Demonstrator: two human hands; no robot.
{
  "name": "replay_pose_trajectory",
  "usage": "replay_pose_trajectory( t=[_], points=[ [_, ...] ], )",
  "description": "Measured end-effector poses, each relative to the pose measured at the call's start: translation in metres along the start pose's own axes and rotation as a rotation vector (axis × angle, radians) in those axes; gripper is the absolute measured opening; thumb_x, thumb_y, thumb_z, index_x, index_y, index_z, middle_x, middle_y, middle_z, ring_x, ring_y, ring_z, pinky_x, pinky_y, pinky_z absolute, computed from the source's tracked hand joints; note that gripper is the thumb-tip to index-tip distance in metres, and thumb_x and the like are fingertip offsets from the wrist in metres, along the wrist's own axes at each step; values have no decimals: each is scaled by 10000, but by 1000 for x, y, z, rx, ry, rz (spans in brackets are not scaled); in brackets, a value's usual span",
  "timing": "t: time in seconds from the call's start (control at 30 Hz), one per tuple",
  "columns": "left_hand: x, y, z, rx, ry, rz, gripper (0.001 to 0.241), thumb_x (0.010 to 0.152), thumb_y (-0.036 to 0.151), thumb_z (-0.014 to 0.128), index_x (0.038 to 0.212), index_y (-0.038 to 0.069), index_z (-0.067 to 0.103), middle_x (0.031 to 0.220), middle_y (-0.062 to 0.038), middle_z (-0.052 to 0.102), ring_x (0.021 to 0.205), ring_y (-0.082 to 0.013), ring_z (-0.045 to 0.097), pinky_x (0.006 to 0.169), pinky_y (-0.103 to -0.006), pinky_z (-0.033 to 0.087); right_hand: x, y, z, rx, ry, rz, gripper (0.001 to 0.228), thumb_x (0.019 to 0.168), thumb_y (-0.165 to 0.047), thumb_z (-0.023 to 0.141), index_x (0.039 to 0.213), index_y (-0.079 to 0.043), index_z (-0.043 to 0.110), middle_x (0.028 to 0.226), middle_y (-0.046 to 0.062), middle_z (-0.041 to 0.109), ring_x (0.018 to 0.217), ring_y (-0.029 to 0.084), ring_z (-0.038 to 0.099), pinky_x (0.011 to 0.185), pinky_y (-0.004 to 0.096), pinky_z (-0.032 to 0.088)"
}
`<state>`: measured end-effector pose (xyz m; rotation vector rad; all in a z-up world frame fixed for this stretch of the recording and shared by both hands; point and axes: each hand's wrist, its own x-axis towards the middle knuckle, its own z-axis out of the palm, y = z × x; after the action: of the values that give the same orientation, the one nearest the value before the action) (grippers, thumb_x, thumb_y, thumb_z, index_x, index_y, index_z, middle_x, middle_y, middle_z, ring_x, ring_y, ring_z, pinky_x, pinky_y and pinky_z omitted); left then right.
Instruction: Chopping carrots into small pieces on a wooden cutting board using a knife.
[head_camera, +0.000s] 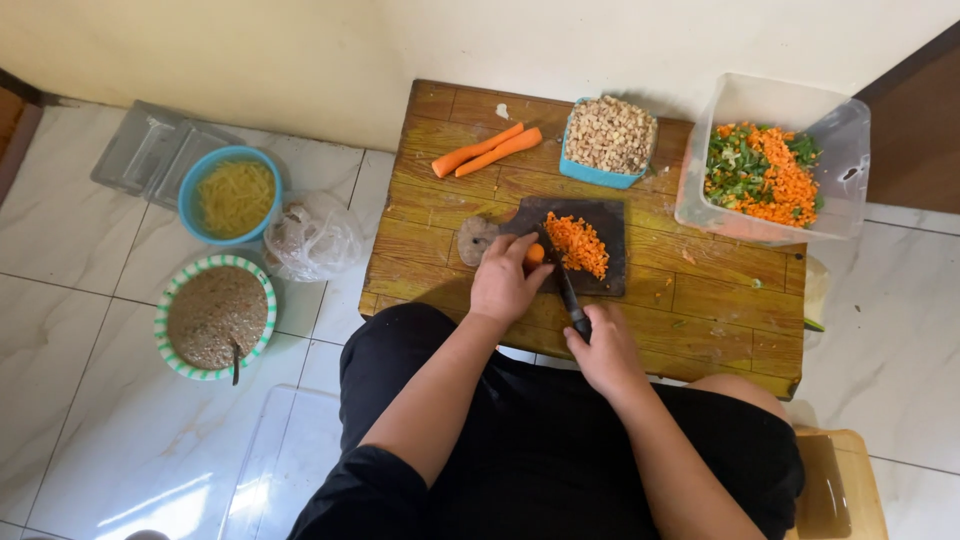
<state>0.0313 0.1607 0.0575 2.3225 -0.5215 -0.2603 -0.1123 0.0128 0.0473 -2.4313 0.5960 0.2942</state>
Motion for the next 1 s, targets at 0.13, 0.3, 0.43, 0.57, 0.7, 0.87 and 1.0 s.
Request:
replay_pose_trajectory(
  t=[0.13, 0.3, 0.43, 0.57, 0.7, 0.87, 1.0],
  points=[
    [11, -27, 23, -162, 107, -99, 378, 970, 437, 685, 1250, 185, 718, 1197, -82, 621, 1030, -317, 713, 888, -418, 613, -14, -25, -17, 8, -37, -1, 458, 978, -325, 591, 1321, -26, 543, 1064, 174, 574, 931, 361, 691, 703, 415, 582],
    [18, -22, 17, -462, 73, -349, 352, 836, 420, 832, 1067, 161, 776, 964, -34, 619, 636, -187, 748, 638, -274, 627, -29, -55, -38, -102, -46, 7, 399, 1044, -392, 433, 1335, -120, 413, 716, 183, 686, 650, 389, 727, 522, 432, 518],
    [22, -28, 32, -528, 51, -416, 309, 804, 340, 850, 1039, 154, 775, 899, -45, 604, 557, -192, 728, 513, -233, 606, -20, -43, -25, -149, -48, 19, 364, 1047, -381, 421, 1318, -137, 421, 677, 147, 689, 595, 326, 717, 497, 395, 509],
    [25, -29, 39, -640, 15, -471, 254, 804, 267, 829, 1010, 152, 735, 795, -22, 644, 511, -179, 720, 473, -211, 588, -20, -39, -17, -238, -70, 5, 304, 1047, -374, 405, 1241, -139, 398, 742, 165, 701, 674, 371, 733, 567, 457, 539],
    [24, -28, 46, -967, 83, -481, 234, 835, 67, 785, 1009, -9, 648, 772, -114, 586, 546, -215, 709, 465, -282, 645, -22, -41, -14, -291, -69, -19, 272, 1034, -306, 419, 1183, -79, 423, 742, 197, 707, 678, 379, 737, 604, 481, 576],
    [24, -31, 46, -1001, 100, -475, 240, 852, 65, 781, 993, -41, 618, 783, -128, 581, 533, -201, 697, 463, -292, 654, -21, -40, -3, -289, -95, -35, 268, 1032, -269, 401, 1174, -43, 416, 746, 204, 714, 698, 382, 743, 637, 507, 590],
    [26, -35, 51, -989, 98, -472, 236, 846, 64, 789, 966, -42, 616, 764, -147, 613, 533, -200, 699, 451, -288, 649, -12, -20, 20, -300, -114, -49, 282, 1021, -178, 372, 1214, 25, 401, 771, 241, 718, 723, 395, 743, 672, 546, 597]
  ],
)
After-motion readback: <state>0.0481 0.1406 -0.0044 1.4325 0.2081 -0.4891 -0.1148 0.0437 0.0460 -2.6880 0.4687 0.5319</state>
